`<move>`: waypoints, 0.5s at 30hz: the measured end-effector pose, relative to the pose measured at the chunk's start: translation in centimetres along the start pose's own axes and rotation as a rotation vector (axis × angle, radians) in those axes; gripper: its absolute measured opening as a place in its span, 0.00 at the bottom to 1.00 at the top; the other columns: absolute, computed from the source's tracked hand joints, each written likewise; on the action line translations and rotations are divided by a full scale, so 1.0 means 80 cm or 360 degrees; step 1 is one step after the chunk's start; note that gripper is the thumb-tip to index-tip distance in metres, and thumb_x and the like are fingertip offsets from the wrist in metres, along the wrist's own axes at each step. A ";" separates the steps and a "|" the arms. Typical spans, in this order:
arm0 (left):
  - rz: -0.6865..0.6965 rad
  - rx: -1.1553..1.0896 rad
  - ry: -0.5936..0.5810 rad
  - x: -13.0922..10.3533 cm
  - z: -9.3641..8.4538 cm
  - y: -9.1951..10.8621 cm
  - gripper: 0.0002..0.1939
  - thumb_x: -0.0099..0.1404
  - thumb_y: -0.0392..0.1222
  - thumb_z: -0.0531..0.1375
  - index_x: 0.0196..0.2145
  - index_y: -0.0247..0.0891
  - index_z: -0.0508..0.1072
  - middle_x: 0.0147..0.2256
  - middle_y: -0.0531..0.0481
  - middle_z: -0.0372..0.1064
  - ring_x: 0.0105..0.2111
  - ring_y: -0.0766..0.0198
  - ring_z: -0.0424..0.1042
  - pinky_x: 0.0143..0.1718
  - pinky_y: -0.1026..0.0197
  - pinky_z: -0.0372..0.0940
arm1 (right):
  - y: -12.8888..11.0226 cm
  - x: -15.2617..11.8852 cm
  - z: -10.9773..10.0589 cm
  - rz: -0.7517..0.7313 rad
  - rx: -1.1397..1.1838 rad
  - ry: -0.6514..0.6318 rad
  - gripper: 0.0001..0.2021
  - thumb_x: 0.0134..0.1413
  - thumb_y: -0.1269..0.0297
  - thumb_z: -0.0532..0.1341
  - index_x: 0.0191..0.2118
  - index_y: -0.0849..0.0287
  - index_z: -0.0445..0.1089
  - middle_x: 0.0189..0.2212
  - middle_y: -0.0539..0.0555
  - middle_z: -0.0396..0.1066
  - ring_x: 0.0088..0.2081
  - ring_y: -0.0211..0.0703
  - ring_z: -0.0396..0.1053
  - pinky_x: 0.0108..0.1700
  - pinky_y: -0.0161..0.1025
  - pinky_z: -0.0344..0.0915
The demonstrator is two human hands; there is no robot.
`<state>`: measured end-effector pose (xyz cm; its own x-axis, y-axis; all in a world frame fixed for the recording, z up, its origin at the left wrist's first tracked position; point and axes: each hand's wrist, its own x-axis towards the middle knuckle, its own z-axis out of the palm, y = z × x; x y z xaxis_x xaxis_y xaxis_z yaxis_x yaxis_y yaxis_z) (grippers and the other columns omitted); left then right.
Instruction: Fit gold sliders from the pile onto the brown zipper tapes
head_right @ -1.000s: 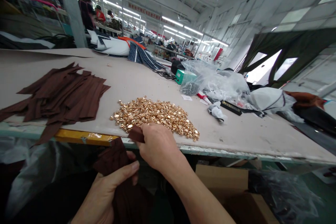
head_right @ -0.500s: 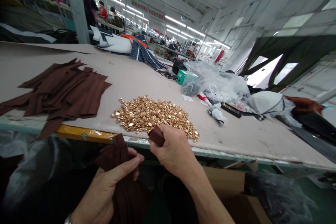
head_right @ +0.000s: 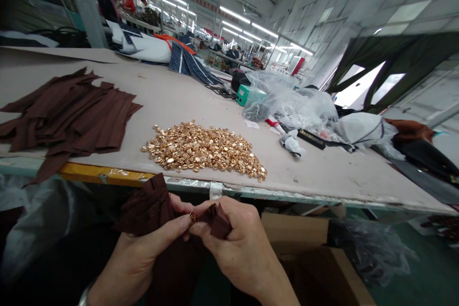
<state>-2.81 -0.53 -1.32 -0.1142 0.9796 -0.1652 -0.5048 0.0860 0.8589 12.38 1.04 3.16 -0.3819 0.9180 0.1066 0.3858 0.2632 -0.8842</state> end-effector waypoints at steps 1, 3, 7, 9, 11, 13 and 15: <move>0.0022 0.0021 0.0016 0.000 0.000 -0.001 0.05 0.51 0.38 0.68 0.28 0.40 0.76 0.26 0.56 0.74 0.26 0.67 0.70 0.30 0.66 0.67 | 0.000 -0.002 0.001 -0.0002 0.0003 0.0015 0.06 0.54 0.70 0.62 0.38 0.55 0.74 0.31 0.48 0.76 0.32 0.38 0.72 0.35 0.32 0.66; 0.0041 0.0037 0.0003 -0.001 0.001 -0.004 0.05 0.52 0.39 0.68 0.29 0.40 0.76 0.27 0.57 0.74 0.27 0.67 0.70 0.31 0.66 0.67 | 0.002 -0.005 0.003 0.0011 0.0025 0.0053 0.07 0.53 0.72 0.63 0.38 0.55 0.74 0.31 0.48 0.76 0.32 0.38 0.72 0.35 0.31 0.66; 0.0007 -0.0009 -0.0027 -0.003 0.003 -0.005 0.05 0.53 0.38 0.67 0.29 0.40 0.74 0.27 0.57 0.73 0.27 0.68 0.70 0.32 0.67 0.67 | 0.009 -0.009 0.006 0.0015 0.0142 0.0114 0.04 0.53 0.69 0.64 0.37 0.57 0.74 0.30 0.49 0.77 0.31 0.39 0.73 0.34 0.31 0.68; 0.0017 0.0017 -0.0006 -0.005 0.004 -0.004 0.06 0.53 0.37 0.67 0.28 0.39 0.74 0.26 0.57 0.72 0.27 0.68 0.70 0.31 0.67 0.67 | 0.013 -0.010 0.007 -0.0027 0.0162 0.0140 0.04 0.54 0.68 0.63 0.37 0.57 0.74 0.30 0.49 0.76 0.31 0.40 0.74 0.35 0.32 0.68; 0.0063 0.0092 -0.0006 -0.006 0.004 -0.003 0.06 0.53 0.38 0.67 0.28 0.39 0.73 0.28 0.55 0.73 0.28 0.66 0.71 0.32 0.65 0.68 | 0.016 -0.010 0.007 -0.0066 0.0119 0.0163 0.04 0.55 0.67 0.62 0.36 0.57 0.74 0.29 0.49 0.76 0.30 0.39 0.73 0.35 0.32 0.68; 0.0140 0.0212 -0.0020 -0.005 0.003 -0.004 0.05 0.54 0.39 0.66 0.28 0.39 0.73 0.29 0.54 0.74 0.29 0.64 0.72 0.34 0.64 0.68 | 0.016 -0.010 0.008 -0.0074 0.0041 0.0197 0.03 0.56 0.67 0.62 0.36 0.57 0.73 0.28 0.49 0.75 0.29 0.38 0.72 0.32 0.31 0.66; 0.0200 0.0334 -0.0040 -0.004 0.001 -0.005 0.03 0.55 0.39 0.65 0.28 0.40 0.74 0.30 0.53 0.75 0.32 0.63 0.72 0.38 0.64 0.68 | 0.014 -0.010 0.009 -0.0057 -0.0041 0.0216 0.03 0.56 0.66 0.61 0.35 0.58 0.72 0.28 0.49 0.74 0.28 0.38 0.70 0.31 0.31 0.65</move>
<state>-2.48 -0.86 -1.58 -0.1426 0.9890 -0.0407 -0.2988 -0.0038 0.9543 12.54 0.42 1.75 -0.2794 0.9391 0.2001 0.3961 0.3026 -0.8669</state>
